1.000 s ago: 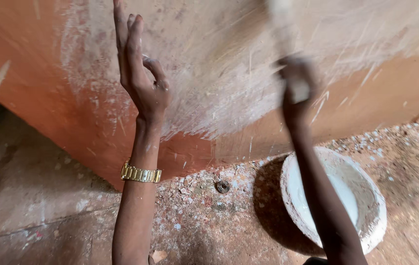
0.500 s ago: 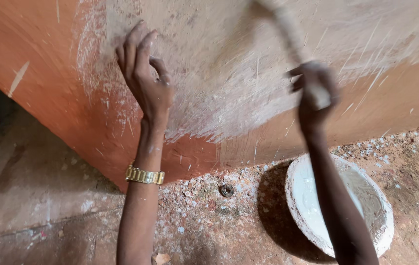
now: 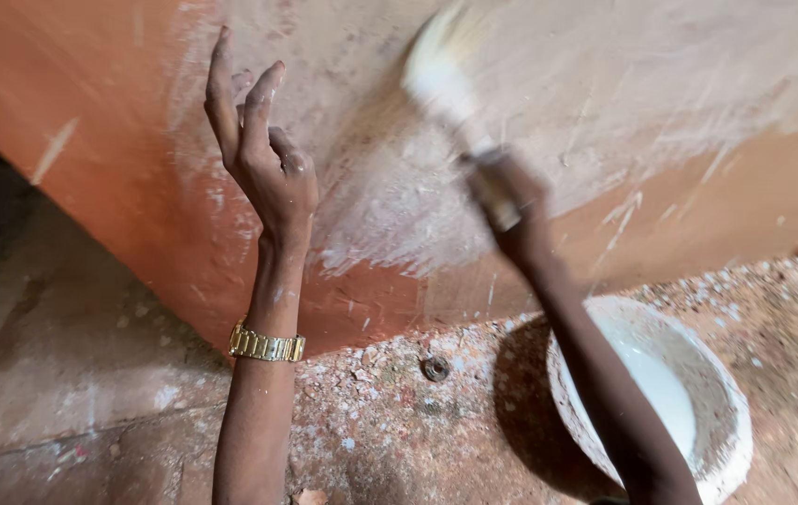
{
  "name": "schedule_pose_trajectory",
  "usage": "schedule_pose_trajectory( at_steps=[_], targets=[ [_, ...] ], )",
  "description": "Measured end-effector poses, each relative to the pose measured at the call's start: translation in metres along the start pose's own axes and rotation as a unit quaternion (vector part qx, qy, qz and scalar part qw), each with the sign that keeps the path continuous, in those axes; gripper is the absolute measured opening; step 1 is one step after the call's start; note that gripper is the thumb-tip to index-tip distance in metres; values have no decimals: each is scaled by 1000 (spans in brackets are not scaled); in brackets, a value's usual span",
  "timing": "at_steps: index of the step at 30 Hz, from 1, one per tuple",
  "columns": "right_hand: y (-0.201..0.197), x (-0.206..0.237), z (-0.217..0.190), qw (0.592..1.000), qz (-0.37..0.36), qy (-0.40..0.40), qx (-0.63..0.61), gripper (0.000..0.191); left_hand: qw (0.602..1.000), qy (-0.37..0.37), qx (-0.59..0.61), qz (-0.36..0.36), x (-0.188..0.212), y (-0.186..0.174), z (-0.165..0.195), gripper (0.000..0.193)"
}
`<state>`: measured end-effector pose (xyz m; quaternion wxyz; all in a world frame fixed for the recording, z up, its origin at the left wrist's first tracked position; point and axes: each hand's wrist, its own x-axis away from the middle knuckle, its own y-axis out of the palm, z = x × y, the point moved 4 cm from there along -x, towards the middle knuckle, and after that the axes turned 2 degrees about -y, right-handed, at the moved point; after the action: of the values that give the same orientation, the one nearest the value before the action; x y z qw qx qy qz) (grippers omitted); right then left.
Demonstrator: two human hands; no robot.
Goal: The person repeatedly dips a brush into a white paste in a bowl and applies it to a reddish-brown wall, spreading the material in broad strokes. The person occasionally moves the bowl and continues applying the paste to different sections of the wall.
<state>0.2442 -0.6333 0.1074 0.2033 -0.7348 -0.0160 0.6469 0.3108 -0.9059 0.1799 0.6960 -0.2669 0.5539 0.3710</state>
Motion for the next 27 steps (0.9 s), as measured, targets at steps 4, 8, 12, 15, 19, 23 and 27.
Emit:
schedule_pose_trajectory(
  at_steps=[4,8,12,15,19,23,27],
  targets=[
    [54,7,-37,987,-103,-77,-96,22,998,-37,22,44,-10,-15,-1,47],
    [45,17,-38,982,-144,-90,-78,25,998,-49,13,49,-5,-12,-7,41],
    [-23,7,9,990,-47,101,-82,18,999,3,35,34,2,14,-14,36],
    [-75,-4,35,967,130,139,-171,11,997,-26,74,-6,12,29,-19,35],
    [-134,-8,47,967,206,140,-47,16,999,14,13,-25,21,30,-17,33],
    [-124,3,58,955,245,166,-14,15,999,-12,46,-26,22,27,-23,32],
    [-57,11,50,966,162,143,-144,15,998,-5,54,-21,19,19,-23,31]
  ],
)
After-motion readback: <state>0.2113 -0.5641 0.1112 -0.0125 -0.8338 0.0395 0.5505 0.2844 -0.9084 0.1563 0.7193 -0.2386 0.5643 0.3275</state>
